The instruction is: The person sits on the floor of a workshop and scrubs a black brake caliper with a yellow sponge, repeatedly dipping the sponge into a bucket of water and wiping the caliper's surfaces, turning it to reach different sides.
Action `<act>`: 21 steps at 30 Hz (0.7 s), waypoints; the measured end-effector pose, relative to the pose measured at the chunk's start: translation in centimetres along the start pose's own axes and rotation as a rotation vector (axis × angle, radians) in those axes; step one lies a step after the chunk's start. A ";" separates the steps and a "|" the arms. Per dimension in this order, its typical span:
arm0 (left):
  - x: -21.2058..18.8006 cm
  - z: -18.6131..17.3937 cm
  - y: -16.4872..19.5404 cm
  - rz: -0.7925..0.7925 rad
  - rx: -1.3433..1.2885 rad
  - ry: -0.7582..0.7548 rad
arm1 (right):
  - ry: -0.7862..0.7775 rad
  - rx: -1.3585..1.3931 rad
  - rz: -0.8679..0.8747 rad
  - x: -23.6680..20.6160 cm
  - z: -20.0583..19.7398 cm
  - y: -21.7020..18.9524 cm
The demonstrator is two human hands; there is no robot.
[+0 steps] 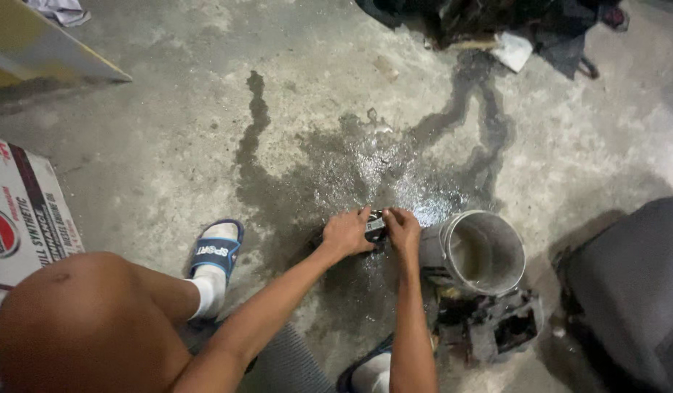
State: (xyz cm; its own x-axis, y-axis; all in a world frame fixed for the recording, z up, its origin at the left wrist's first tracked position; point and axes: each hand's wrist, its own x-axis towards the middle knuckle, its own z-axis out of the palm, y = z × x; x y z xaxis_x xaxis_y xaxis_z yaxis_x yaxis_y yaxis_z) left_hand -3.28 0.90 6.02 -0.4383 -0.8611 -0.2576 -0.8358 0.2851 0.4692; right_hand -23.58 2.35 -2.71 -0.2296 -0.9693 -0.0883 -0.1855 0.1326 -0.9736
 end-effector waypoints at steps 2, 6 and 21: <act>-0.1 0.3 0.1 0.018 0.002 0.012 | 0.082 -0.201 -0.030 -0.4 -0.1 -0.3; -0.3 1.5 -0.3 0.048 -0.057 0.062 | -0.080 -0.091 -0.222 -1.2 0.0 -1.0; -1.6 0.3 -0.6 0.125 -0.021 0.108 | 0.042 -0.123 -0.035 -3.4 1.1 -7.7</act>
State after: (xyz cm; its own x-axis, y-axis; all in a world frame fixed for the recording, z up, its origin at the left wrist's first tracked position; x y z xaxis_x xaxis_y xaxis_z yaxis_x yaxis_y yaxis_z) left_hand -2.17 2.28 5.89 -0.4991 -0.8602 -0.1045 -0.7697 0.3847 0.5095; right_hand -20.29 4.38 4.83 -0.2605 -0.9645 -0.0429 -0.3094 0.1255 -0.9426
